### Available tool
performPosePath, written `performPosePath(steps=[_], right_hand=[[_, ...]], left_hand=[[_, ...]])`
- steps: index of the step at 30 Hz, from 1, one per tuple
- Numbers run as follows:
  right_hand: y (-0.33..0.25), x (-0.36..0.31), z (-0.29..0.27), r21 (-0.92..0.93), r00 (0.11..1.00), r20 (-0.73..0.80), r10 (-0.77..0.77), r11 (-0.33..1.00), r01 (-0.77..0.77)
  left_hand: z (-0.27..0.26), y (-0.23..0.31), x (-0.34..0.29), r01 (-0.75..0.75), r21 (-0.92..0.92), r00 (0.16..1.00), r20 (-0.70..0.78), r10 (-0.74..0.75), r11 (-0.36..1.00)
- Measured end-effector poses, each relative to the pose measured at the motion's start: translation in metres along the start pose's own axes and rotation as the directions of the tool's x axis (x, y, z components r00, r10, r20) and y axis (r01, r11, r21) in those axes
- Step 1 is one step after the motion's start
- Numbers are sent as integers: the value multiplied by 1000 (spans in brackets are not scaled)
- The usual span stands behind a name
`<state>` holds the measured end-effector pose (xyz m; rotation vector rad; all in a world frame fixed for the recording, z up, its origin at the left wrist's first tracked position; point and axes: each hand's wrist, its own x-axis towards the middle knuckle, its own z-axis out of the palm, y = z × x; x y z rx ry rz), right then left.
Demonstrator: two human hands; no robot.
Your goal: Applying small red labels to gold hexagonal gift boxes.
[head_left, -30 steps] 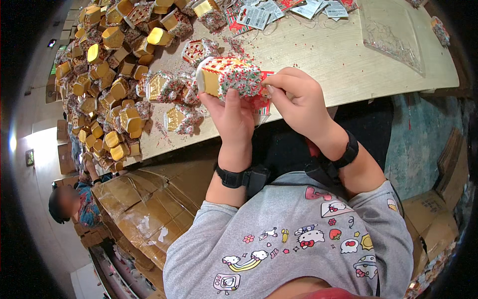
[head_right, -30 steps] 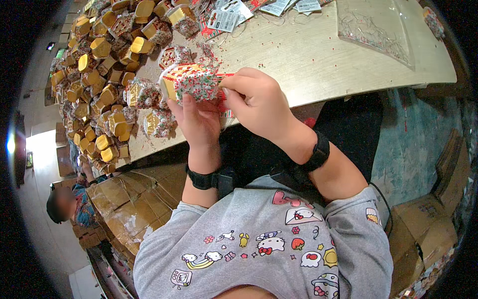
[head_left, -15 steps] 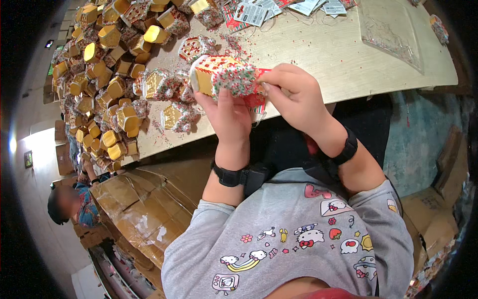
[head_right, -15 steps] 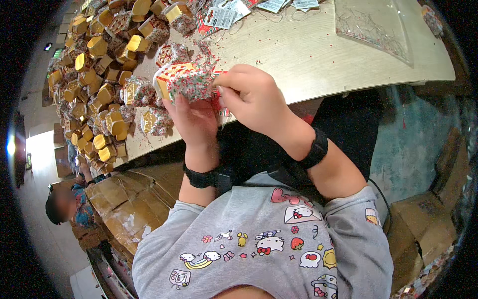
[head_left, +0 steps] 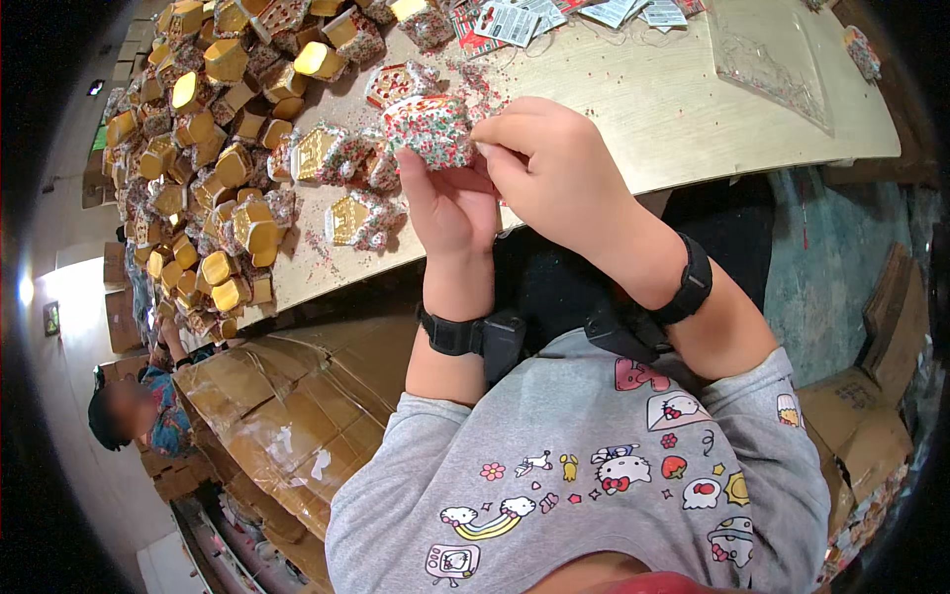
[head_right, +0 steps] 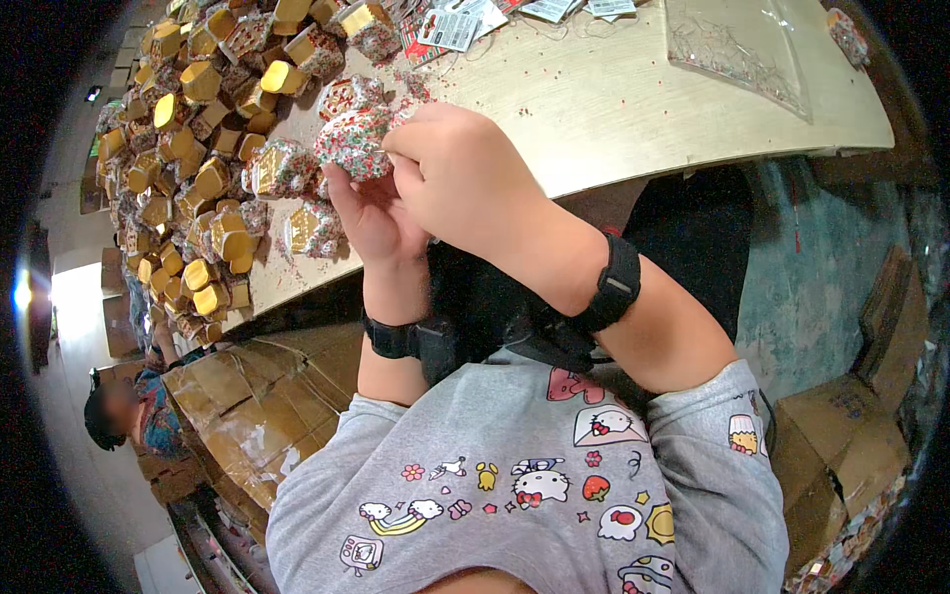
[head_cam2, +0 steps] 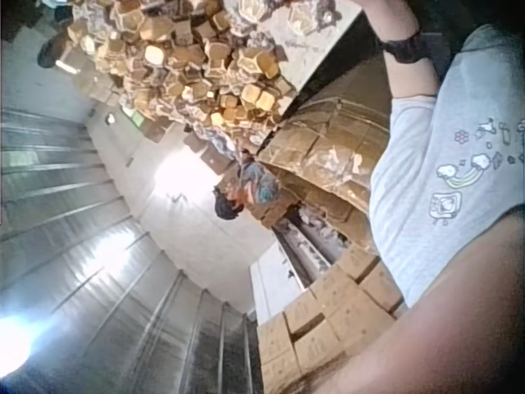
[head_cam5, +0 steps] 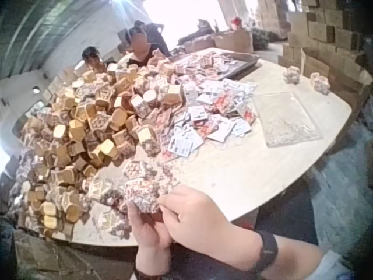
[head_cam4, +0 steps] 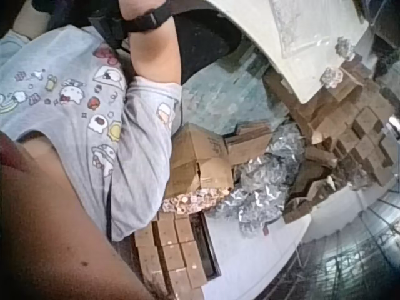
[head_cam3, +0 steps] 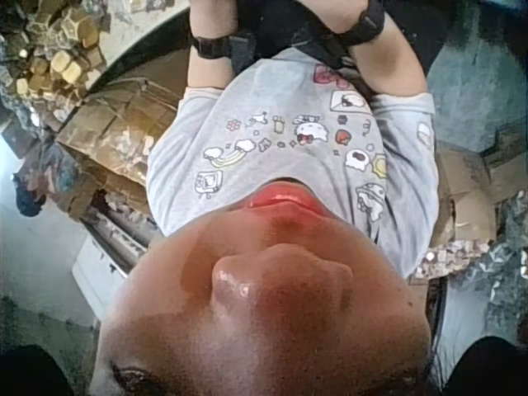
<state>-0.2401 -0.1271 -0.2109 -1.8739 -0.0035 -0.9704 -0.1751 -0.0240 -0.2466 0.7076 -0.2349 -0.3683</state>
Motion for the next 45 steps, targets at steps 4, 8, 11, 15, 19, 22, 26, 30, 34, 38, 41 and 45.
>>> performPosePath(steps=[4,8,11,15,19,22,26,30,34,38,41,45], right_hand=[[-4,-1,2,-37,1000,-4,2,999,-2],[-6,-4,6,-57,999,-22,-24,998,23],[-10,-6,8,-83,999,-32,-11,997,8],[-12,-9,9,-98,999,-33,-9,995,5],[-16,-12,7,-119,999,-23,-42,992,39],[-18,-16,6,-112,999,-33,-14,994,10],[-17,-18,5,-100,999,-38,-7,995,3],[-16,-19,5,-128,996,-78,-30,992,20],[-19,-20,8,-97,997,-68,-38,995,31],[-18,-21,10,-98,997,-70,-45,994,38],[-15,-21,11,-112,997,-69,-36,993,28],[-12,-21,10,-106,995,-94,-39,994,29]], left_hand=[[-2,1,0,4,6,1000,-8,-4,1000],[4,4,-3,-15,2,1000,2,15,1000],[-4,4,-2,33,8,999,-9,-33,999],[0,4,-3,38,2,998,-58,-37,999],[-10,5,-4,51,-51,997,55,-48,997],[-14,3,-3,53,-73,996,72,-48,996],[-9,1,-3,49,-39,992,114,-44,998],[-9,5,-4,49,-107,996,77,-41,993],[-11,4,-5,62,-25,993,105,-59,998],[-18,3,-3,87,-46,995,62,-84,995],[-17,4,-4,103,-63,993,70,-99,993],[-8,5,-5,68,-39,991,121,-63,997]])
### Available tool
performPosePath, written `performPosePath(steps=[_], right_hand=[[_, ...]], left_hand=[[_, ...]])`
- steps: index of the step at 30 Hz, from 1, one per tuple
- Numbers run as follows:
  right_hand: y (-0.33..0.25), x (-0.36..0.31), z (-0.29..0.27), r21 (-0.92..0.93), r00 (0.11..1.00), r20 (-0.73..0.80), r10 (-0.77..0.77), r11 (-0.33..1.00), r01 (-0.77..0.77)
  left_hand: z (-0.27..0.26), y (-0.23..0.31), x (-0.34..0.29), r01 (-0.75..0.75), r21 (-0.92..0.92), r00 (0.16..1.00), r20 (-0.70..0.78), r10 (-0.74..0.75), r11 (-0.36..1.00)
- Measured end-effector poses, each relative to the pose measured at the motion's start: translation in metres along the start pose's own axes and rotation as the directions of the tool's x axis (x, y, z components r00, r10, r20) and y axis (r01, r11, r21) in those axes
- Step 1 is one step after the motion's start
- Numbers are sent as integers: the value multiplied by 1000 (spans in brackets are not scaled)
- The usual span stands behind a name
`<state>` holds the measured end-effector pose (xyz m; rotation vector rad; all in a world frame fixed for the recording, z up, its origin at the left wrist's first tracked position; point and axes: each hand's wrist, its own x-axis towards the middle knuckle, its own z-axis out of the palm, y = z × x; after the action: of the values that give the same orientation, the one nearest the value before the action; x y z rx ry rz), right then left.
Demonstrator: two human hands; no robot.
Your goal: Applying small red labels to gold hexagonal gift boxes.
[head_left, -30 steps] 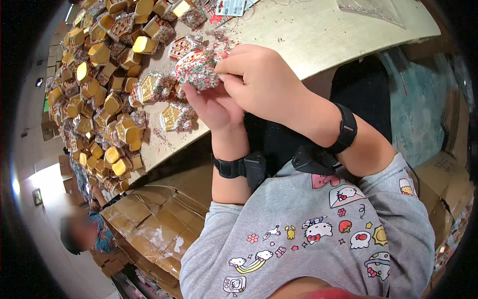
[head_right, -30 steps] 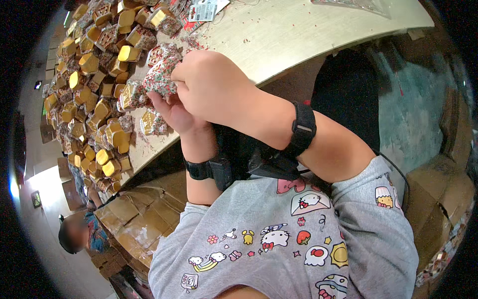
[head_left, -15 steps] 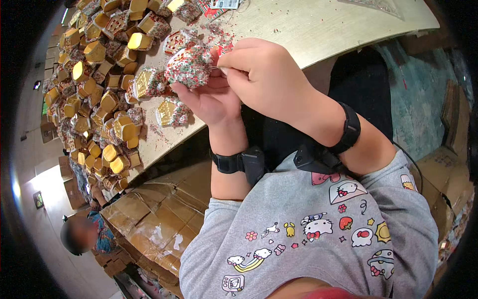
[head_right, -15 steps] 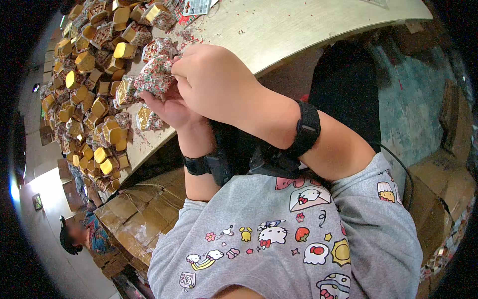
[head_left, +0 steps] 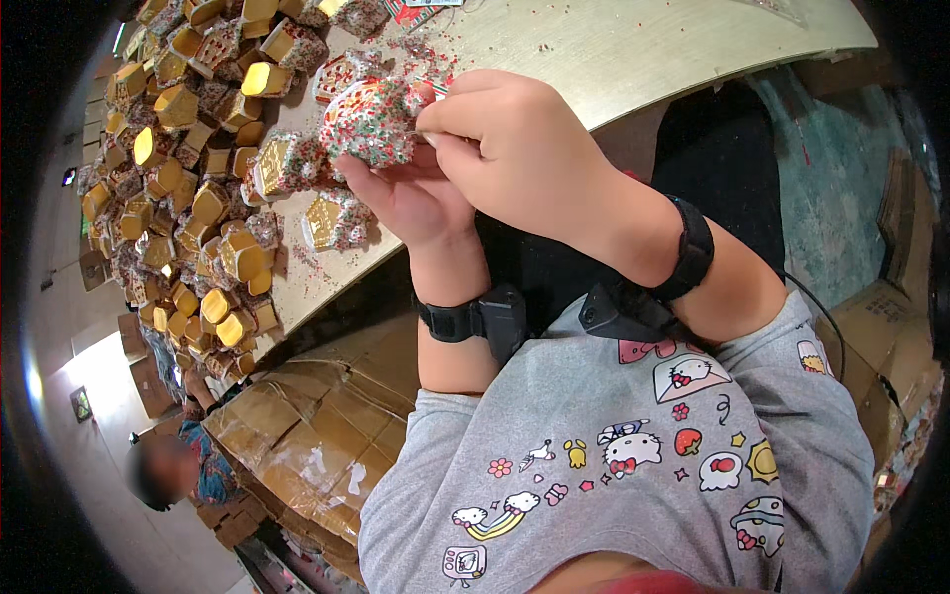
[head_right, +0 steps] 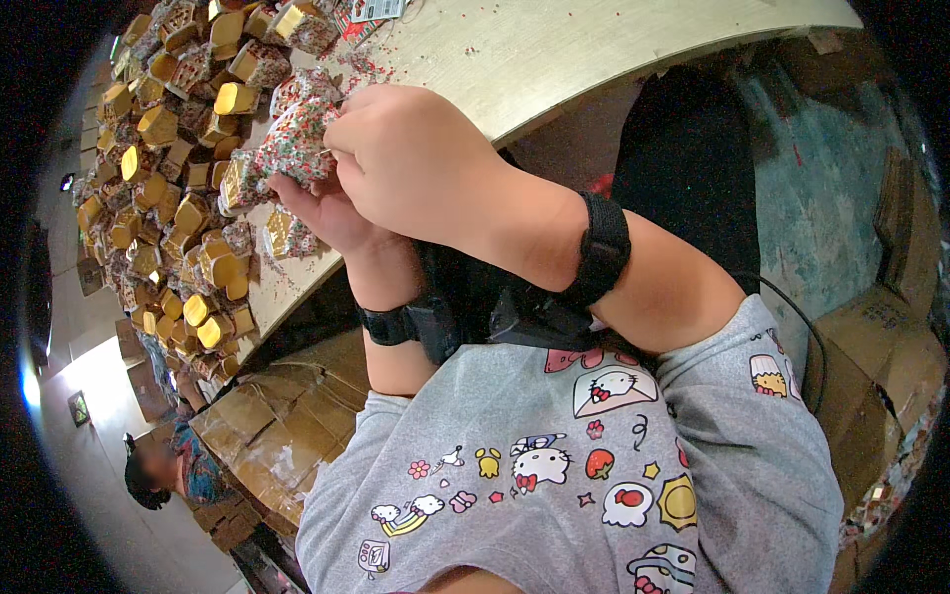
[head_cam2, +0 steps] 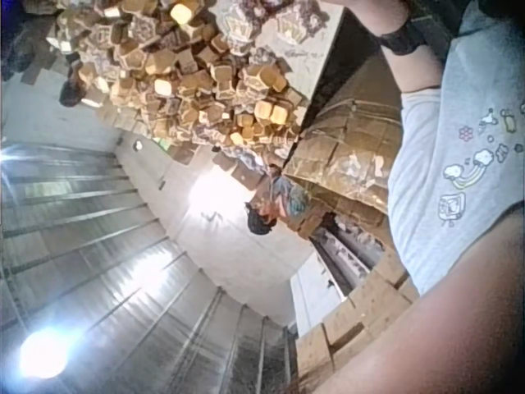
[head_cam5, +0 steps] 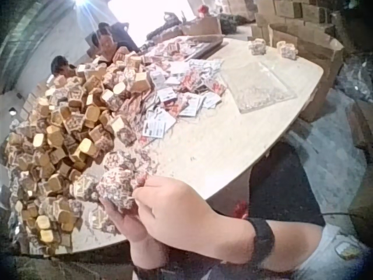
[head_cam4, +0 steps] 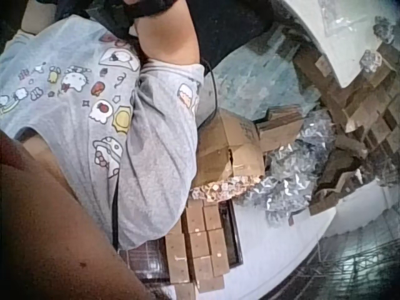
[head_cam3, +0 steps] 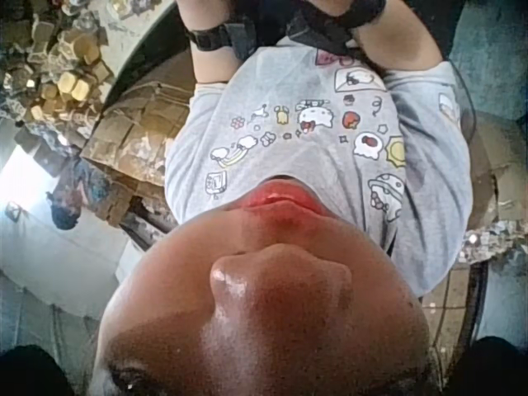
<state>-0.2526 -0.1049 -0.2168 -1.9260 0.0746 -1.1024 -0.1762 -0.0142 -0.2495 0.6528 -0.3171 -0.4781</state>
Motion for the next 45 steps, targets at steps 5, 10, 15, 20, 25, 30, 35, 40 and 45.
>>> performPosePath(steps=[5,10,15,20,25,30,35,40,45], right_hand=[[0,-1,0,13,1000,-3,13,1000,-13],[1,0,-1,36,1000,-20,-8,999,8],[2,-1,-1,54,1000,-14,-2,999,3],[4,-2,-1,57,999,-18,36,998,-34],[6,1,-4,63,997,-59,42,997,-38],[5,0,-4,59,1000,-11,3,998,-2],[6,0,-4,76,1000,-6,12,997,-11],[6,1,-4,77,1000,-12,-4,997,5],[6,0,-4,89,1000,-15,-1,996,3]], left_hand=[[-4,1,1,11,-26,1000,-13,-11,1000],[-5,1,2,17,-56,998,68,-13,998],[-2,0,1,24,-23,1000,11,-24,999],[-5,0,2,42,-60,999,-11,-43,997],[-2,-1,1,24,-18,1000,1,-24,1000],[-3,-1,0,19,32,1000,11,-19,999],[1,-3,1,-16,26,1000,-17,17,1000],[-4,-2,2,-14,16,999,-31,14,1000],[-5,-2,2,3,8,1000,-30,-3,1000]])
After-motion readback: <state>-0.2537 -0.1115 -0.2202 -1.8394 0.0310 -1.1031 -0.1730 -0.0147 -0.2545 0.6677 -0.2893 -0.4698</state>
